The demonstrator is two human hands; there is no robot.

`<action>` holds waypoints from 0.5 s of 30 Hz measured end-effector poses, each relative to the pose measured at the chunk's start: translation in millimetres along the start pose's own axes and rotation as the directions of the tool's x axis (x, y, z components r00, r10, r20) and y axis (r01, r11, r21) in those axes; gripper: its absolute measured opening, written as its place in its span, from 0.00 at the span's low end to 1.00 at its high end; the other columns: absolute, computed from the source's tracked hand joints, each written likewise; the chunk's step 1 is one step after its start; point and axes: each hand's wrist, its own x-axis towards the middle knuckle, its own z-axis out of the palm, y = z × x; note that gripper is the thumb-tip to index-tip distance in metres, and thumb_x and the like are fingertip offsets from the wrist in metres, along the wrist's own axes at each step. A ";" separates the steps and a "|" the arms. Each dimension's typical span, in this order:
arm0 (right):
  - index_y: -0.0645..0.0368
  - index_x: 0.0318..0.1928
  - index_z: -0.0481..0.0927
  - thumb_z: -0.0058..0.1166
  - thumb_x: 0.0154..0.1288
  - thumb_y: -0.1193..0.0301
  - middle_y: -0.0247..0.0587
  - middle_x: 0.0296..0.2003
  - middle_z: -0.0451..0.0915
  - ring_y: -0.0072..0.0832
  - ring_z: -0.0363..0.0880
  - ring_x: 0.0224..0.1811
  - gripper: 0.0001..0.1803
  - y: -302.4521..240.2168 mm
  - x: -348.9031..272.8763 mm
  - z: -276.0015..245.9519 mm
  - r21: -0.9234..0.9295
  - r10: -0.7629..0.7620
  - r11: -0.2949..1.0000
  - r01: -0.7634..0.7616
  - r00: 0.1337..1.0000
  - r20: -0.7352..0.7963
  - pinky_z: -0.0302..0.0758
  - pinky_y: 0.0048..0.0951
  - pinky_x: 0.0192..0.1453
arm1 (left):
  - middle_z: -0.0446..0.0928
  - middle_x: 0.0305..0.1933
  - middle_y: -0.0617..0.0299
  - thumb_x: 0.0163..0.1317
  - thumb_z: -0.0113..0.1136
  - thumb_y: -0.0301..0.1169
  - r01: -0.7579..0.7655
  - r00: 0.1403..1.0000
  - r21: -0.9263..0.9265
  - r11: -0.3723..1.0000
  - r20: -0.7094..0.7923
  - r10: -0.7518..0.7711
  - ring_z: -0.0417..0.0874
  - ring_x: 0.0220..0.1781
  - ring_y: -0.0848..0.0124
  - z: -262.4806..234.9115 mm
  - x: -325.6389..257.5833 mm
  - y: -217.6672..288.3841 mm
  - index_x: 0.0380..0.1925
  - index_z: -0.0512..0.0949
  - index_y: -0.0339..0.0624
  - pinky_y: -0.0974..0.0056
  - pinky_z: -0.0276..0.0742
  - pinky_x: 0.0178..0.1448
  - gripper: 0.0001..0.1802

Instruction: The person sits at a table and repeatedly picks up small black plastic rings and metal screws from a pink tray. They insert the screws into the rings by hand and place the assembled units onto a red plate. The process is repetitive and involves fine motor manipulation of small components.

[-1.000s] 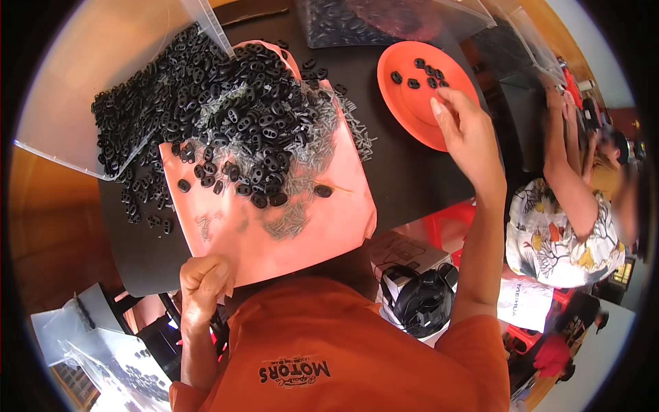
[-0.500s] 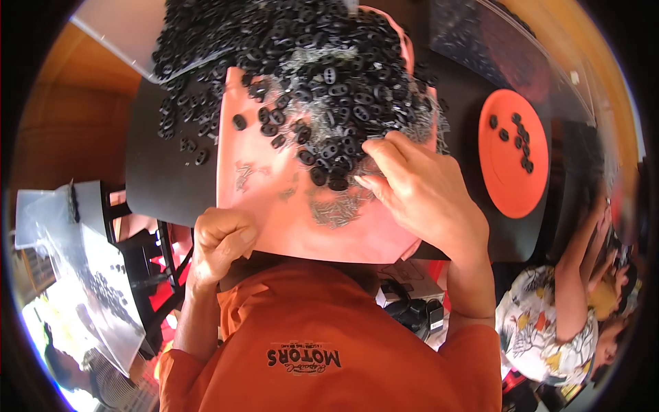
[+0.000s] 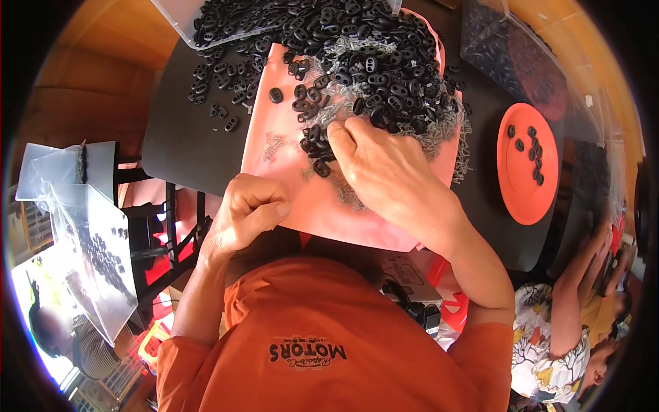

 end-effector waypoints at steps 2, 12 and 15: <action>0.65 0.37 0.72 0.55 0.52 0.75 0.43 0.31 0.74 0.32 0.81 0.27 0.11 -3.3 1.7 -1.4 0.047 0.014 0.999 -0.013 1.000 -0.020 0.79 0.29 0.26 | 0.61 0.12 0.65 0.55 0.53 0.27 0.003 1.000 -0.005 1.000 0.024 -0.003 0.60 0.16 0.79 -1.3 0.1 2.5 0.14 0.63 0.36 0.67 0.54 0.21 0.14; 0.61 0.38 0.71 0.56 0.61 0.69 0.46 0.36 0.73 0.42 0.81 0.34 0.11 -12.0 32.1 7.6 0.066 0.130 0.990 -0.128 0.991 -0.025 0.77 0.42 0.31 | 0.60 0.15 0.70 0.60 0.52 0.23 -0.027 0.993 -0.043 0.999 0.116 0.031 0.59 0.20 0.83 -4.1 2.1 0.8 0.18 0.65 0.35 0.68 0.58 0.22 0.12; 0.60 0.38 0.71 0.56 0.61 0.70 0.46 0.35 0.73 0.44 0.81 0.34 0.09 -5.7 27.6 -0.4 -0.057 0.243 0.969 -0.242 0.970 0.010 0.78 0.43 0.33 | 0.62 0.15 0.70 0.60 0.51 0.23 0.008 0.984 -0.131 0.991 0.175 0.015 0.61 0.20 0.83 -5.8 1.5 3.7 0.19 0.67 0.35 0.69 0.61 0.22 0.11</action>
